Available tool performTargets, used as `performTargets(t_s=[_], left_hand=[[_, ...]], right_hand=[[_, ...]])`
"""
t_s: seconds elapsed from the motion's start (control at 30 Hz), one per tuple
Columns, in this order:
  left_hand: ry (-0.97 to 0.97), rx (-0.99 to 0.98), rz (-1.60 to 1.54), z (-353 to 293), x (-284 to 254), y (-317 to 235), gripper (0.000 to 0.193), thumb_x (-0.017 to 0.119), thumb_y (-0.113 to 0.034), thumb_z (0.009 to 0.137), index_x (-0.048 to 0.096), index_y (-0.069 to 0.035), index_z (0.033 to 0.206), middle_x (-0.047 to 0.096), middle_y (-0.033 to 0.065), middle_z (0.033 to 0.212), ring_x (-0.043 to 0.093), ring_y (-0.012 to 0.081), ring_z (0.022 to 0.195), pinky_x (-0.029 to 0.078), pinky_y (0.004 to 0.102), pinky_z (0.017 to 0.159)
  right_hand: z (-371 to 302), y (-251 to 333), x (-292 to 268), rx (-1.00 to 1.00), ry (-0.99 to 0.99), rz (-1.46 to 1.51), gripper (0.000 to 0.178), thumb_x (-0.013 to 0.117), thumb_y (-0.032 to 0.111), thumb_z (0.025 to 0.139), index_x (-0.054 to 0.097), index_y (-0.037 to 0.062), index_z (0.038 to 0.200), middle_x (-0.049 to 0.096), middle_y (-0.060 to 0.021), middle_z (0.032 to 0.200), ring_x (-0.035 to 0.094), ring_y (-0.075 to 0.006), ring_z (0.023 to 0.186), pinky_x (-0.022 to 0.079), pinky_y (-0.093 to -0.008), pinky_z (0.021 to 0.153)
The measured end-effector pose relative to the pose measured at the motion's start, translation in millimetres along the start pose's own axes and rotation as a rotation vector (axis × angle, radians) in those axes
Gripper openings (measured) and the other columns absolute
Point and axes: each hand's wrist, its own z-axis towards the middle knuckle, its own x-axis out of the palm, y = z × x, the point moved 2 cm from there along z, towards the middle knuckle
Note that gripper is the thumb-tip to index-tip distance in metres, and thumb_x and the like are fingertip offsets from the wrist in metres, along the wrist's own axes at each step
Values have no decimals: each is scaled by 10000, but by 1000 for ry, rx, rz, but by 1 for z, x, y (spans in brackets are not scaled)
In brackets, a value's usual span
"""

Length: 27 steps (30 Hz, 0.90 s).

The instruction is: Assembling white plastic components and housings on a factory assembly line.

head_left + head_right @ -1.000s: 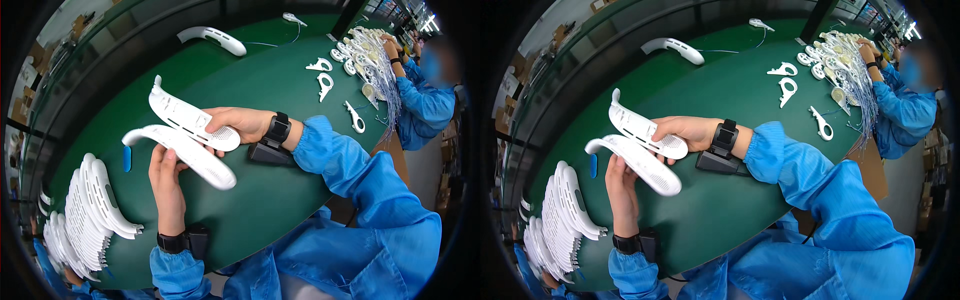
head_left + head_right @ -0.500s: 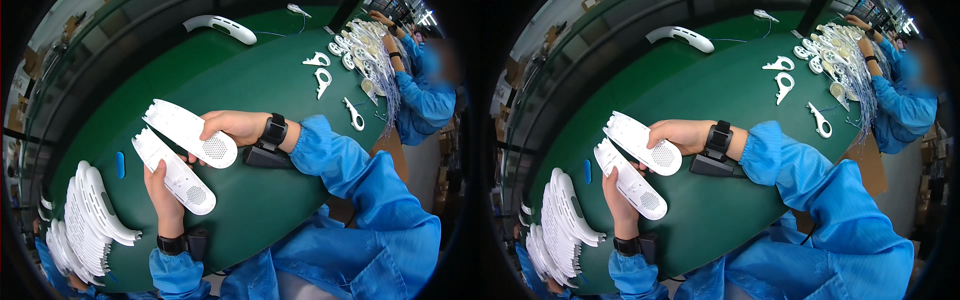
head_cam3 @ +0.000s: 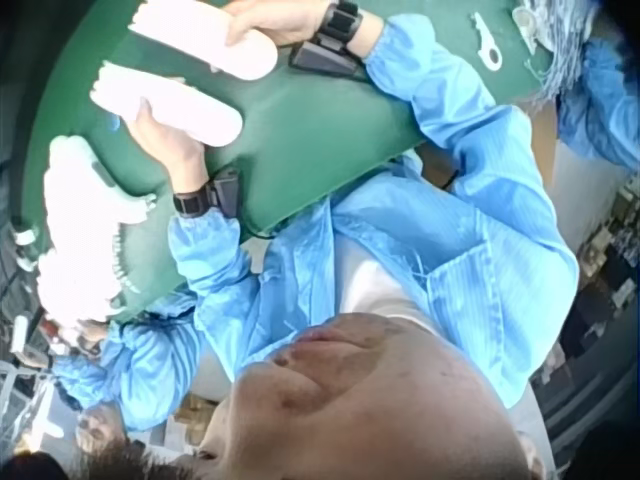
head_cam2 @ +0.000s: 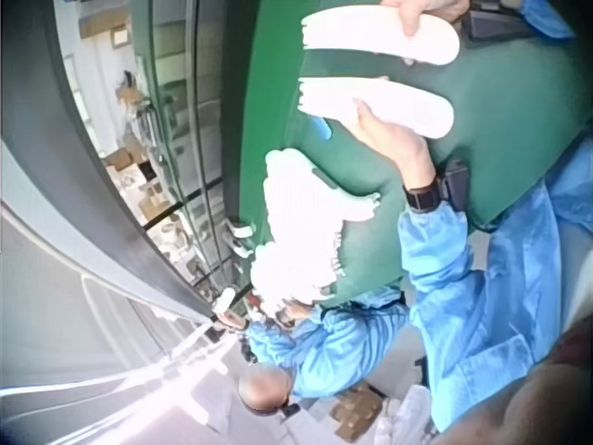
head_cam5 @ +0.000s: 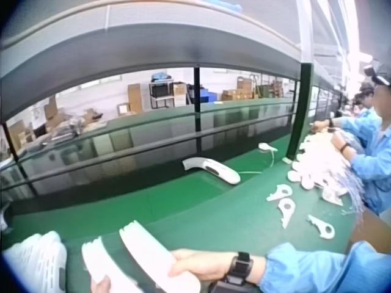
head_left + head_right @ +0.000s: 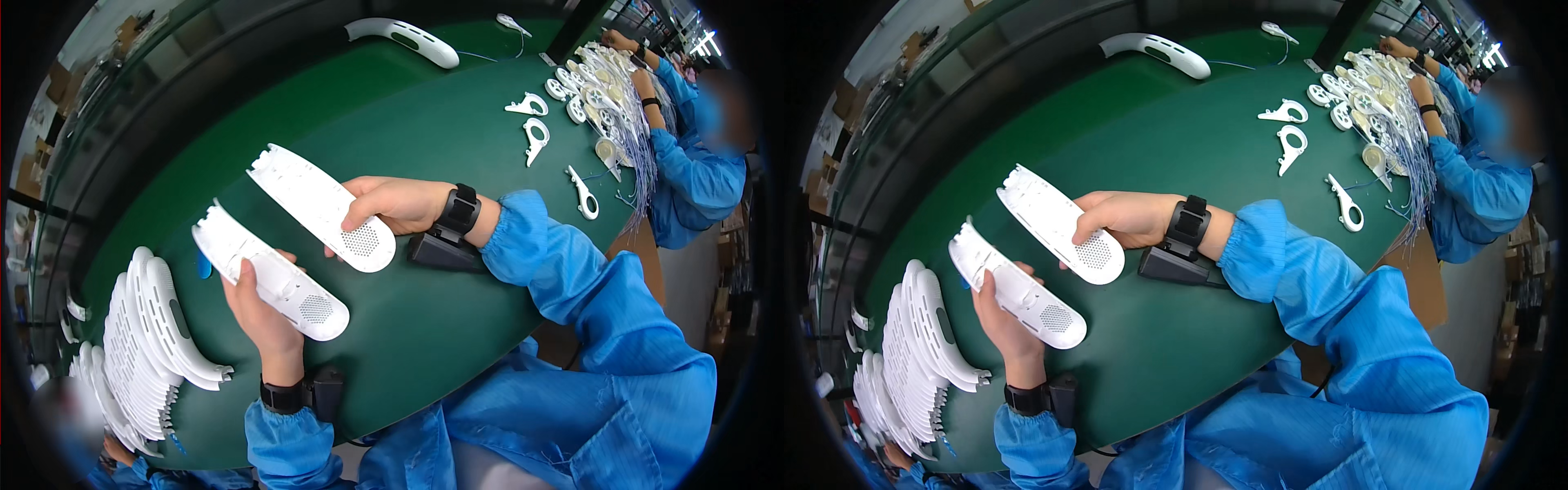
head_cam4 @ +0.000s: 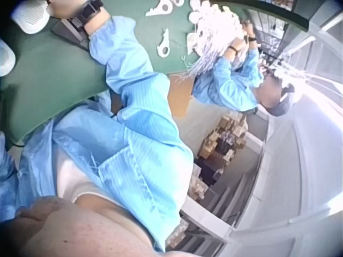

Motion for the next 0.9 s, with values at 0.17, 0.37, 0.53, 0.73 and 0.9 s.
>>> performTargets(t_s=[0.17, 0.37, 0.53, 0.73, 0.9], left_hand=[[-107, 176, -104, -5, -29, -39, 334, 366, -277, 972, 458, -4, 1142, 621, 161, 832, 619, 210, 667, 508, 305, 593], [-182, 155, -223, -16, -63, -24, 345, 351, -302, 980, 466, -8, 1119, 619, 164, 813, 617, 224, 655, 505, 317, 588], [-211, 152, -189, -54, -83, -30, 427, 339, -350, 981, 453, -17, 1222, 606, 162, 802, 596, 225, 654, 490, 317, 588], [-282, 238, -68, -94, -123, -42, 508, 287, -397, 983, 453, -5, 1260, 592, 153, 793, 576, 223, 669, 476, 312, 611], [-318, 282, -110, -106, -130, -47, 504, 288, -385, 982, 448, 1, 1264, 589, 148, 776, 575, 221, 663, 475, 315, 608]], right_hand=[[9, 0, 16, -36, -91, -129, 592, 516, 46, 885, 229, 9, 1401, 614, -206, 1105, 688, -263, 845, 589, -364, 762], [67, -11, 51, -291, -229, -724, 751, 561, 87, 848, 134, 18, 1462, 574, -220, 1162, 657, -282, 900, 531, -362, 791], [109, -11, 87, -392, -244, -849, 672, 578, 83, 856, 274, 78, 1456, 589, -205, 1172, 613, -276, 1013, 474, -358, 886], [113, 21, 99, -264, 145, -213, 354, 518, 262, 941, 601, -10, 1151, 635, -169, 1117, 629, -272, 1024, 517, -373, 863], [103, 43, 84, -154, 783, 300, 641, 617, 372, 861, 450, -79, 1284, 300, -403, 1403, 352, -459, 1337, 457, -496, 976]])
